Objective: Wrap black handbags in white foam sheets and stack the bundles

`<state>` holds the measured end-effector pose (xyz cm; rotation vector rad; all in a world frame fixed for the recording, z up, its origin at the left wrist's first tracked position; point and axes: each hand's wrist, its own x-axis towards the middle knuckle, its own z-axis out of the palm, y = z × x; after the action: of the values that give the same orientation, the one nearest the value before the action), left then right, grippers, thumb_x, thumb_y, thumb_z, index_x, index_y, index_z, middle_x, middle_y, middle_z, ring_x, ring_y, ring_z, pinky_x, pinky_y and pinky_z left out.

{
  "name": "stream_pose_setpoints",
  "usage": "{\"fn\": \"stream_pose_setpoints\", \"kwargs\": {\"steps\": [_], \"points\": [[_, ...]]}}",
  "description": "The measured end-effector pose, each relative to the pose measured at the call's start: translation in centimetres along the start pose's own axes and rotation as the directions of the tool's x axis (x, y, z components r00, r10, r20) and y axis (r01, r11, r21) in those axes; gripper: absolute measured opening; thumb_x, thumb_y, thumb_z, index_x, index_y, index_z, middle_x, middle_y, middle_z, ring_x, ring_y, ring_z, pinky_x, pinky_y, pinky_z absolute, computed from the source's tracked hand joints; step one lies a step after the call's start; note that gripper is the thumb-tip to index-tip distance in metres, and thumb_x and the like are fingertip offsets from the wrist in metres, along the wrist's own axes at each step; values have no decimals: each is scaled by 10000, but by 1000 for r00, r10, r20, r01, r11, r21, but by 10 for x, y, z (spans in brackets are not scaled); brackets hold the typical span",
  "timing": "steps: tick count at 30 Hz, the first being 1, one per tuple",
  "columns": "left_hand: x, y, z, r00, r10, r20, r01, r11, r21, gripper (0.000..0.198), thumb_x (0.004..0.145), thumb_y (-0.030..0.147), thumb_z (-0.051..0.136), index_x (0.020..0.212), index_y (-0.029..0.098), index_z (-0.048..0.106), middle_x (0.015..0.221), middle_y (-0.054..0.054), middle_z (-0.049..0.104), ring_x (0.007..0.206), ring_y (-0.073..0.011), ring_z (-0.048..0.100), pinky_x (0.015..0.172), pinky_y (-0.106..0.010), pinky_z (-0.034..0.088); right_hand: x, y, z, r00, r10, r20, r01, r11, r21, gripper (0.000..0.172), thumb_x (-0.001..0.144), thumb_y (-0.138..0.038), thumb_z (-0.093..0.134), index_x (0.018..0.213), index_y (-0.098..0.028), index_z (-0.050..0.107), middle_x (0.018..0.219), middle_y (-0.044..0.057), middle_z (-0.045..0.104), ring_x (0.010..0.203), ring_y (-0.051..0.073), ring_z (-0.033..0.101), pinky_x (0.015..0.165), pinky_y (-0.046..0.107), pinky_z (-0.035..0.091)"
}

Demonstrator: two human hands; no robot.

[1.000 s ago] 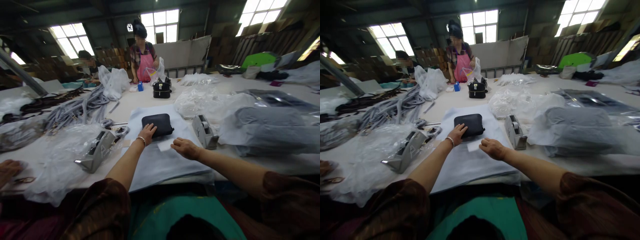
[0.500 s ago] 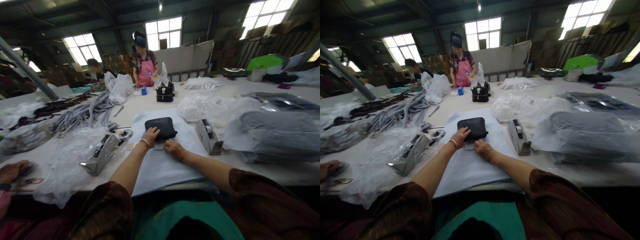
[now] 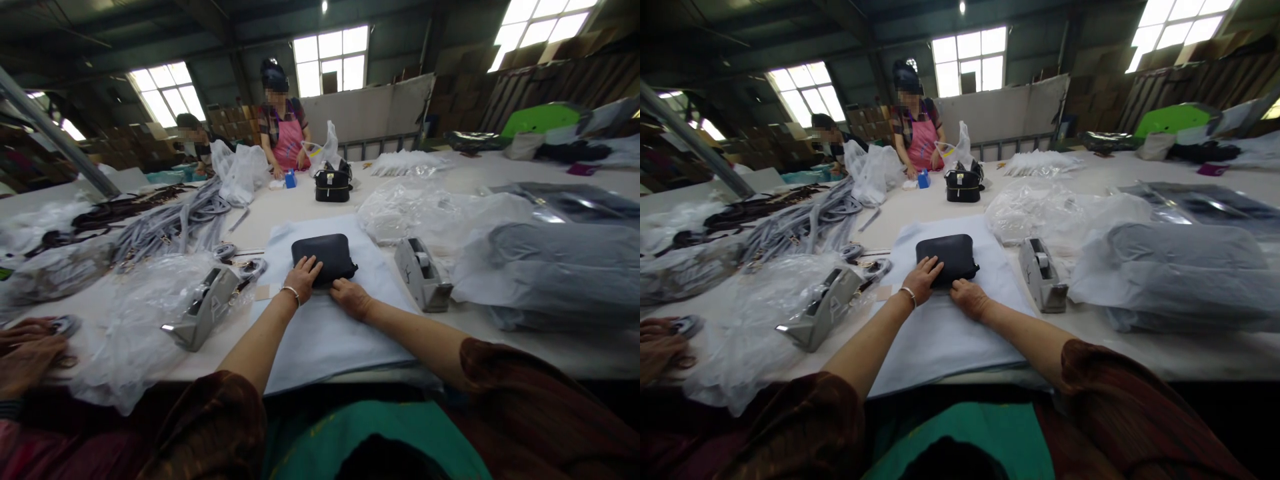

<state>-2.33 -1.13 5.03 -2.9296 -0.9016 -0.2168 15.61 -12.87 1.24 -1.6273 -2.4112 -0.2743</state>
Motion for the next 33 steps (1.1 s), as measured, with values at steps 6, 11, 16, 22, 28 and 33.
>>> {"fn": "stream_pose_setpoints", "kwargs": {"steps": [6,11,16,22,28,33], "points": [[-11,-2,5,999,7,-31,-8,999,-43,890,704,74,664,1530,185,354,1623,-144,278,1501,-375,212,1162,-526,369,5,27,-32,941,156,-301,-111,981,162,247,1001,-263,488,1087,-153,692,1089,125,639,997,228,547,936,351,433],[-11,-6,-3,998,39,-58,-45,995,-93,873,710,266,737,1508,164,399,1603,-167,312,1479,-407,251,1154,-577,357,45,47,-43,918,243,-314,-184,961,205,326,956,-310,564,1227,-159,661,1335,135,570,1229,273,491,1059,404,385],[-7,-6,-3,987,31,-159,-52,990,-133,677,844,485,647,1432,174,521,1519,-153,453,1436,-395,346,1149,-588,364,93,54,-36,938,250,-241,-202,957,208,374,987,-351,498,1291,-181,635,1439,137,519,1332,270,445,1106,414,348],[-5,-3,-3,960,-29,-277,-18,986,-166,402,962,338,484,1306,196,634,1397,-110,582,1367,-303,451,1149,-523,388,121,59,-14,942,307,-135,-281,942,182,481,977,-418,494,1398,-197,569,1502,160,469,1397,357,374,1105,529,308],[25,-8,-26,971,-71,-229,36,988,-153,220,914,314,552,977,203,731,994,-88,713,994,-247,650,965,-459,512,124,60,4,943,330,40,-333,933,137,555,991,-445,412,1508,-244,448,1612,103,309,1484,351,215,1159,547,186],[57,-18,-22,937,-197,-287,122,958,-261,369,957,292,469,1256,171,648,1295,-124,647,1243,-258,560,1091,-465,450,123,60,4,945,327,30,-327,930,171,549,979,-370,411,1517,-268,439,1612,81,313,1487,353,220,1171,547,175]]}}
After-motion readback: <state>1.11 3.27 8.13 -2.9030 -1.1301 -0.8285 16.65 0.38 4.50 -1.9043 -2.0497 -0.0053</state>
